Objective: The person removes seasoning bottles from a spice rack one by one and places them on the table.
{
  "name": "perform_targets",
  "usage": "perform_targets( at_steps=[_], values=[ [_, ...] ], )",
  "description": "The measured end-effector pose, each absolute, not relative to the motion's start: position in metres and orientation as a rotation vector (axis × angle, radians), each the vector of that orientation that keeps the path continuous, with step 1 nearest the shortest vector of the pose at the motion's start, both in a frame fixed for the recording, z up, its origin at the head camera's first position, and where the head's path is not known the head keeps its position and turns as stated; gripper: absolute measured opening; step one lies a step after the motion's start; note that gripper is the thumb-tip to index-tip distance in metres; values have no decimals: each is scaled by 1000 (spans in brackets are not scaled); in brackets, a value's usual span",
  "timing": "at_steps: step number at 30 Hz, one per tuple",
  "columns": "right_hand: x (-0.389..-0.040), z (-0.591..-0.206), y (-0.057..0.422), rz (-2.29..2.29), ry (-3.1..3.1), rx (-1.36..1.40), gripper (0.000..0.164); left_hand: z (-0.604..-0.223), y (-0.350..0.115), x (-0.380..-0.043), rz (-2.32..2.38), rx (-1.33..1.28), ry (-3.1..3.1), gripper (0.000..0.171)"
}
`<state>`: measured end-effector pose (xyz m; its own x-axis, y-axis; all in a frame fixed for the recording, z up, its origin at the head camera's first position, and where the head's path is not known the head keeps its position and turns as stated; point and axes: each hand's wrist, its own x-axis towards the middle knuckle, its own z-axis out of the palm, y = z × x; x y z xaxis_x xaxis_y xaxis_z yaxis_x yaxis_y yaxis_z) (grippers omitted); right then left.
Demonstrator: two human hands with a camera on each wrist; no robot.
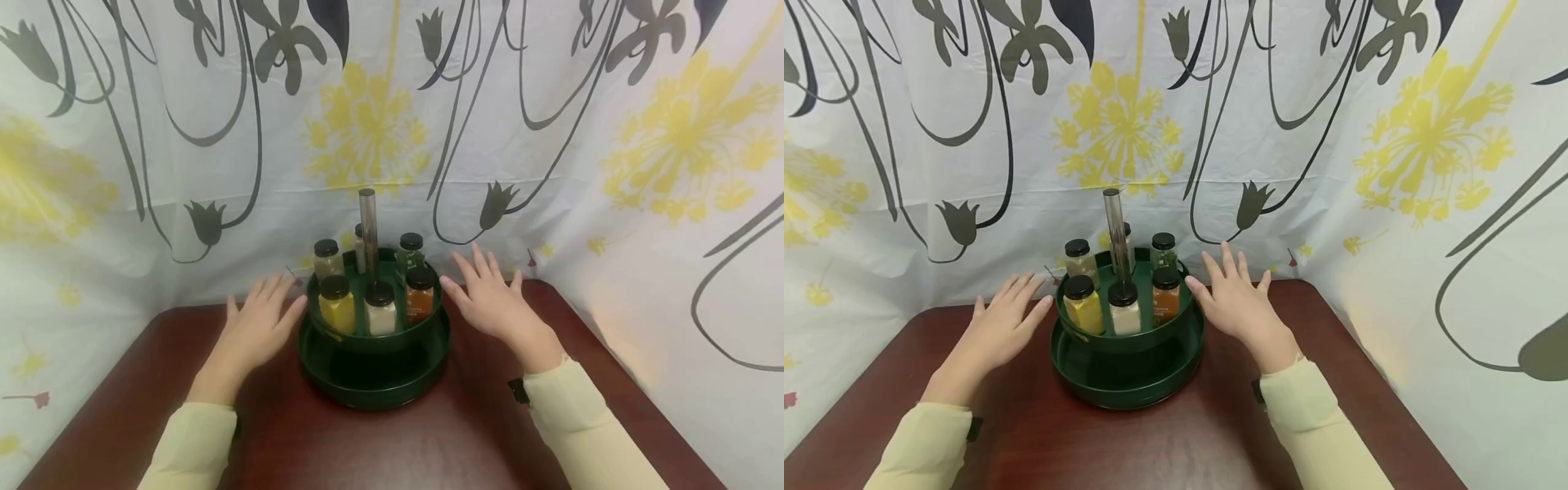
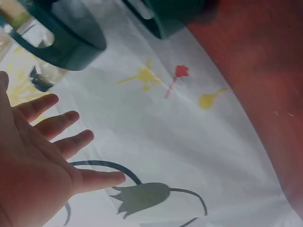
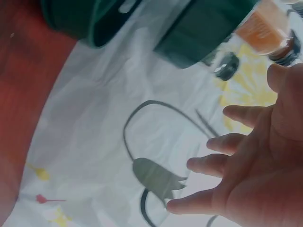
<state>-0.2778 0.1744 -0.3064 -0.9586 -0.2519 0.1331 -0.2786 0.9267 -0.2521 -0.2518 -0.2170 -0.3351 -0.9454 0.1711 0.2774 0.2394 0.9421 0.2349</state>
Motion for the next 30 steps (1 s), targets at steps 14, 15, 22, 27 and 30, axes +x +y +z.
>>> perform_targets(
  at_steps=[14, 15, 22, 27, 30],
  values=[
    [-241, -301, 139, 711, -2625, 613, 71, -323, -190, -236, -473, -447, -2751, 74],
    [-241, -302, 137, 709, -2595, 635, 69, -324, -189, -237, -477, -453, -2754, 74],
    [-241, -308, 125, 609, -2521, 724, 63, -330, -184, -238, -551, -434, -2849, 82],
    [-245, -311, 122, 546, -2503, 756, 57, -334, -183, -238, -579, -423, -2925, 90],
    [-248, -313, 121, 535, -2486, 751, 51, -335, -183, -239, -557, -407, -2947, 96]
  ],
)
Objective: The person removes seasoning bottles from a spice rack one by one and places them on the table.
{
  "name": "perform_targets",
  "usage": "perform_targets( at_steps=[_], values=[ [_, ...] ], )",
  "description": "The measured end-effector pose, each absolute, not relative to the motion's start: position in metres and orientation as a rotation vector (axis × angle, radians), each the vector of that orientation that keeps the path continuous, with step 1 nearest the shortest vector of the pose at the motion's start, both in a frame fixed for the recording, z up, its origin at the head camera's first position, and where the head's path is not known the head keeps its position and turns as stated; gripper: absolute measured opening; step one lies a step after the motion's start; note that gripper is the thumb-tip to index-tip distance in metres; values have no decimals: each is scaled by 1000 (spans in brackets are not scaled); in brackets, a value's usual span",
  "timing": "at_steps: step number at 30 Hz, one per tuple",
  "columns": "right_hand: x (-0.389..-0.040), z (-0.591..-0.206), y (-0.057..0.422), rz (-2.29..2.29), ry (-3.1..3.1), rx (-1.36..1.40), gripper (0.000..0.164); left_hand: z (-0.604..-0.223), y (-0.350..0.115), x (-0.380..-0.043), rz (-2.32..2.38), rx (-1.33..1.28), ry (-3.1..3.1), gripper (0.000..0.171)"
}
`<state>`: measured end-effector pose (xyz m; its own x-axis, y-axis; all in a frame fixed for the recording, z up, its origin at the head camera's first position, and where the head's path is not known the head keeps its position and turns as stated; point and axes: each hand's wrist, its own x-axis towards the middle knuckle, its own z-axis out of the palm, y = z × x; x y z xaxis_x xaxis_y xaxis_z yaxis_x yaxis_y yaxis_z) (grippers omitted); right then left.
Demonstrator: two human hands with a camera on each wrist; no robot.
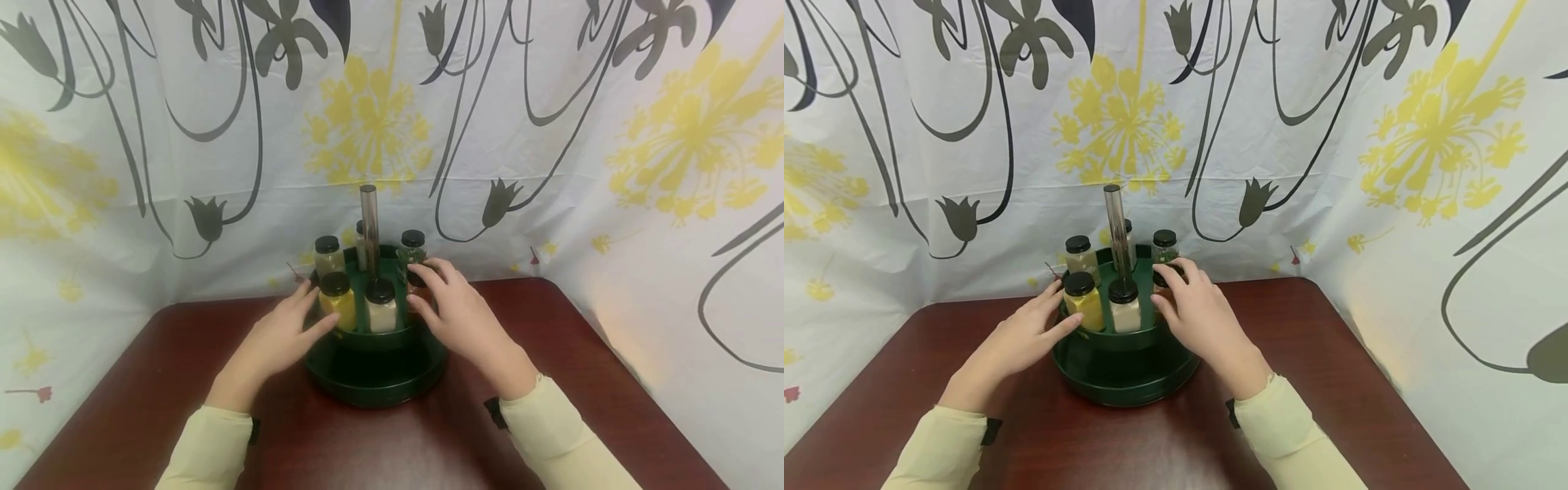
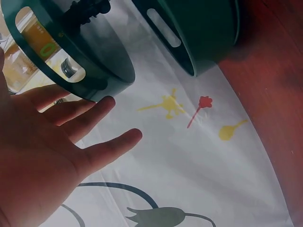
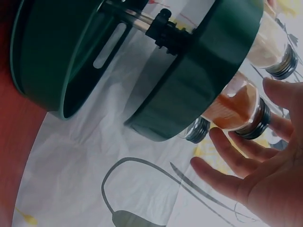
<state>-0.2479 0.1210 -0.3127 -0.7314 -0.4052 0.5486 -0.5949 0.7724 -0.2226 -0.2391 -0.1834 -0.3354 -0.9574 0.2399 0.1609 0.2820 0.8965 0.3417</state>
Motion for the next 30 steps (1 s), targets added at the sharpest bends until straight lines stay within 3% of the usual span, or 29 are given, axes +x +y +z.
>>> perform_targets(
  at_steps=[13, 30],
  values=[
    [-256, -313, 115, 618, -2400, 735, 35, -332, -183, -240, -552, -384, -2997, 104],
    [-248, -294, 119, 671, -2159, 805, 37, -332, -185, -239, -553, -396, -2993, 104]
  ],
)
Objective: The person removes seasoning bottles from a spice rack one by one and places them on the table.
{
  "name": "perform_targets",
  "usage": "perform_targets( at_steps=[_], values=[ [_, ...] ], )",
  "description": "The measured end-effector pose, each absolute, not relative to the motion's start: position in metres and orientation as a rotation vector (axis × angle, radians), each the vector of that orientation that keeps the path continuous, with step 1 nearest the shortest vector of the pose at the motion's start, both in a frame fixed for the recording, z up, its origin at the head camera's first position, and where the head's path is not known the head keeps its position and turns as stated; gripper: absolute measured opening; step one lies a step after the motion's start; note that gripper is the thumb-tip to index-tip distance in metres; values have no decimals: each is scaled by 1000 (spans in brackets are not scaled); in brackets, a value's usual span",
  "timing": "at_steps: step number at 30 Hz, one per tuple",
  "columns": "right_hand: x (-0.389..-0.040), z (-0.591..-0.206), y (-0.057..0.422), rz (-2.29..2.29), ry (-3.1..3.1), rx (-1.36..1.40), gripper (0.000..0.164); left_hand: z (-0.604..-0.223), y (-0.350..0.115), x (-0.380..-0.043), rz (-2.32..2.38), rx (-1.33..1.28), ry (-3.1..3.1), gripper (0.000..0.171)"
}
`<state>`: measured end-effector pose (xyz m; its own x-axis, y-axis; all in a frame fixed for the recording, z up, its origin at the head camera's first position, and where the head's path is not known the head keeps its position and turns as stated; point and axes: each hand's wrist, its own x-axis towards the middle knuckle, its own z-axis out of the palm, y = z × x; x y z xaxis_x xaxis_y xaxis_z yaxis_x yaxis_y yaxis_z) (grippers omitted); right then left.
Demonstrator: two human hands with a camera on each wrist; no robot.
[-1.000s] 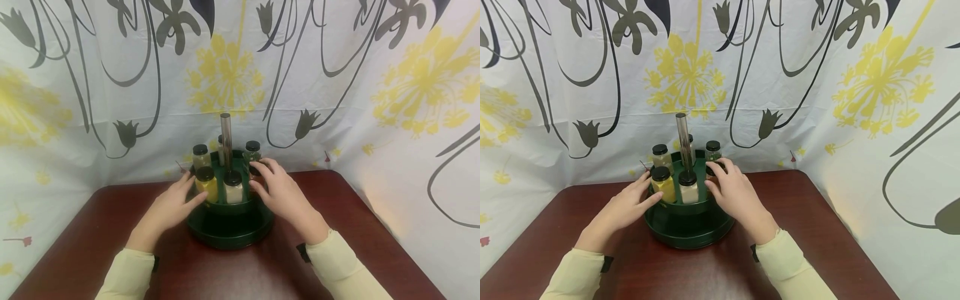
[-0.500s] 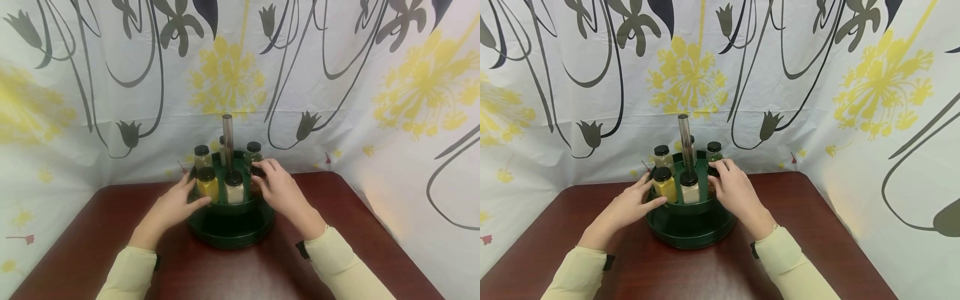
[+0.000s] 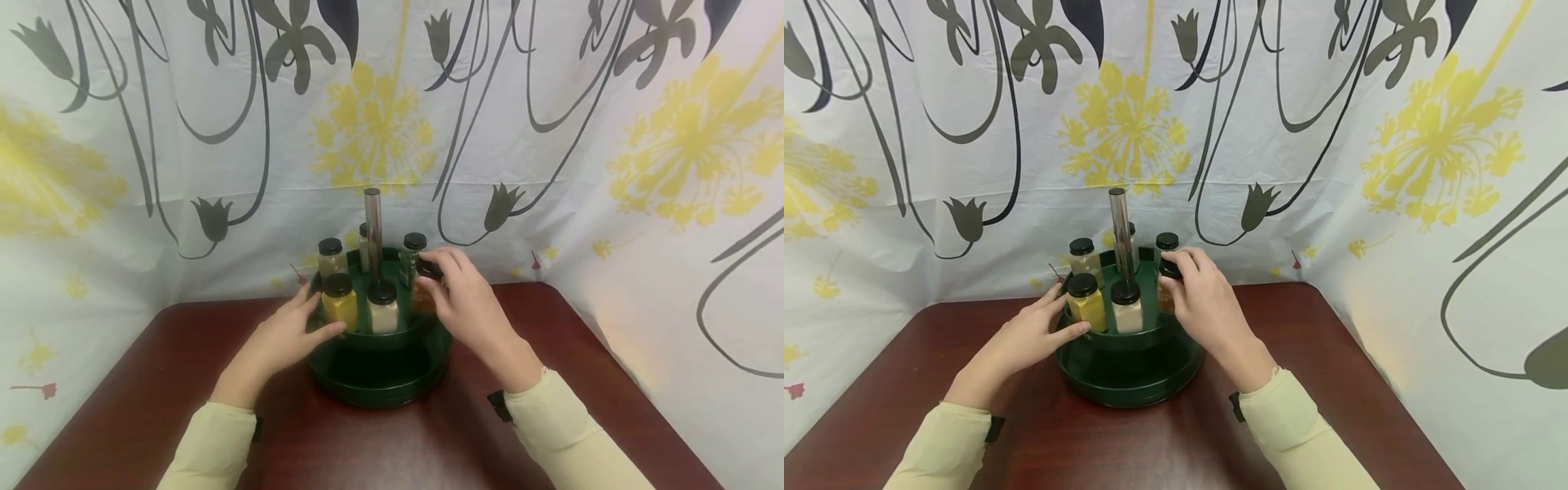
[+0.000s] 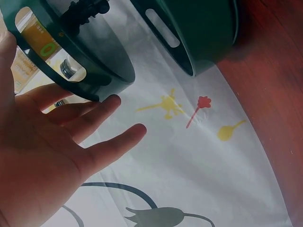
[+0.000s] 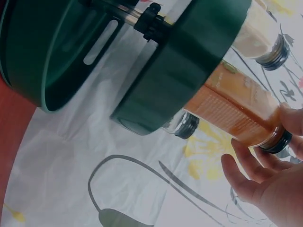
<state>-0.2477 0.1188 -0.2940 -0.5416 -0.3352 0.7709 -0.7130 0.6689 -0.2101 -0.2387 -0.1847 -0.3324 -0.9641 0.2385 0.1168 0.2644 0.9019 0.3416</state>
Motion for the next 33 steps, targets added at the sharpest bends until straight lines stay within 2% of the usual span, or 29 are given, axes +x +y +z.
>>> perform_targets(
  at_steps=[18, 33],
  values=[
    [-223, -286, 127, 658, -2188, 802, 37, -334, -186, -239, -575, -377, -2996, 104],
    [-183, -290, 138, 632, -2273, 826, 45, -337, -185, -239, -625, -381, -2973, 104]
  ],
)
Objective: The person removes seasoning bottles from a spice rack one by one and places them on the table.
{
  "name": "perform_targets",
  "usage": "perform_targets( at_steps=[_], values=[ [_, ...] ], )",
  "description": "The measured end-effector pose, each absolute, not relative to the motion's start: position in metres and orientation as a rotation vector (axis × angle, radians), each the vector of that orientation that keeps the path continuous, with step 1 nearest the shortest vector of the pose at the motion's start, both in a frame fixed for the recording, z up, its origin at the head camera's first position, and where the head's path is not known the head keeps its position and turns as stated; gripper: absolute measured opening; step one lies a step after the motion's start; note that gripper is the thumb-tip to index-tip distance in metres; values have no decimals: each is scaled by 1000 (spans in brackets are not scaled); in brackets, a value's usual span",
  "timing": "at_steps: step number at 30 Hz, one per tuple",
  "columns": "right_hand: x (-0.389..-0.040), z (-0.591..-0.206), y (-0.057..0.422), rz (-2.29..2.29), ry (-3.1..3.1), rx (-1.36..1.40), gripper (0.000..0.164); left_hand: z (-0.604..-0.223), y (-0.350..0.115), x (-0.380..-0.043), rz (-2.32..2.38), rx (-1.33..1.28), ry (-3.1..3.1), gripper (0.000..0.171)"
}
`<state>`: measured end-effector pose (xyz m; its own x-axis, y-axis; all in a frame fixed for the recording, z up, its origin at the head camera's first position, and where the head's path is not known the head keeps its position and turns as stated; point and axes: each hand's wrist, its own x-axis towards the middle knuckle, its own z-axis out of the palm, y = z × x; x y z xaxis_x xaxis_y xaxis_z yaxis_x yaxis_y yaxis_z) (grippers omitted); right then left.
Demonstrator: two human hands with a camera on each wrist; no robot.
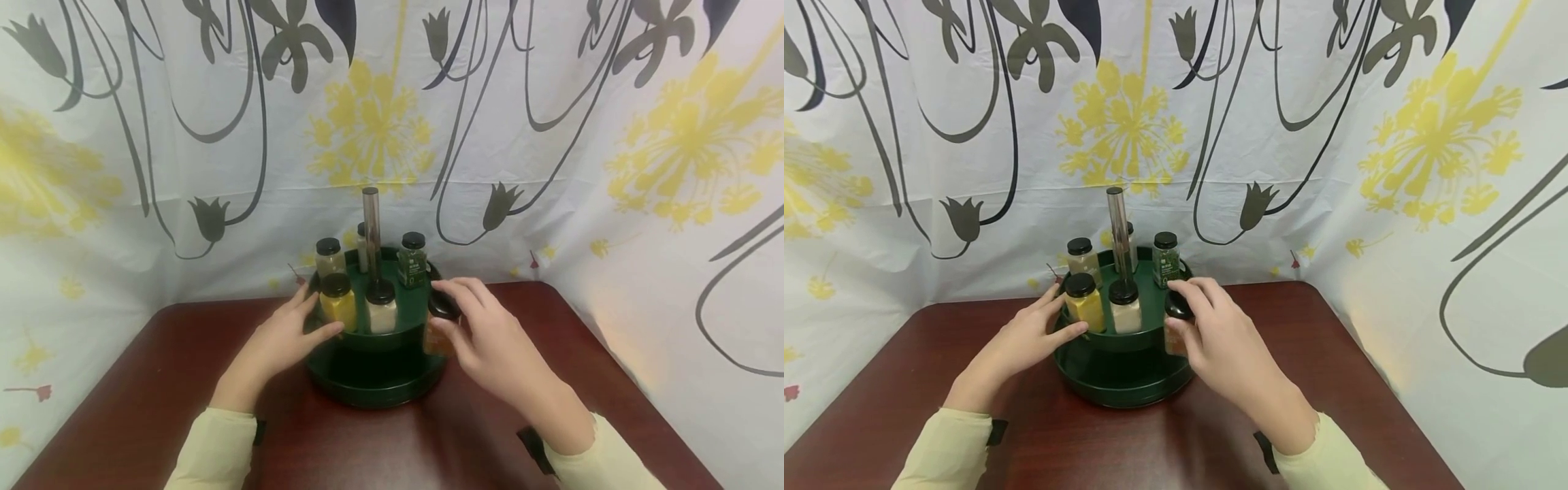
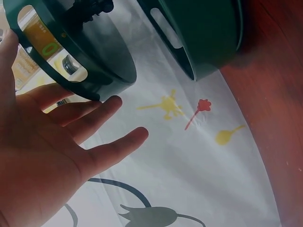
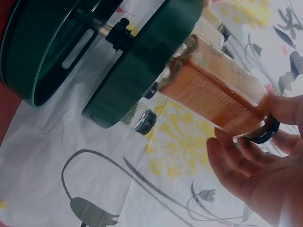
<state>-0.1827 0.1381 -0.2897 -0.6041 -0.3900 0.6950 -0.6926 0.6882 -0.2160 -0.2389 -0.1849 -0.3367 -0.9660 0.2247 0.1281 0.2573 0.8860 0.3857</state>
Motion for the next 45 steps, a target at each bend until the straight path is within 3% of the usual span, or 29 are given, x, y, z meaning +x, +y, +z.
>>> perform_targets(
  at_steps=[20, 35, 45],
  values=[
    [-163, -336, 153, 497, -2525, 830, 50, -339, -186, -239, -728, -355, -2959, 103],
    [-158, -363, 165, 496, -2572, 876, 32, -340, -186, -239, -742, -342, -2961, 104],
    [-157, -376, 166, 461, -2599, 941, 34, -341, -187, -239, -746, -352, -2948, 104]
  ],
)
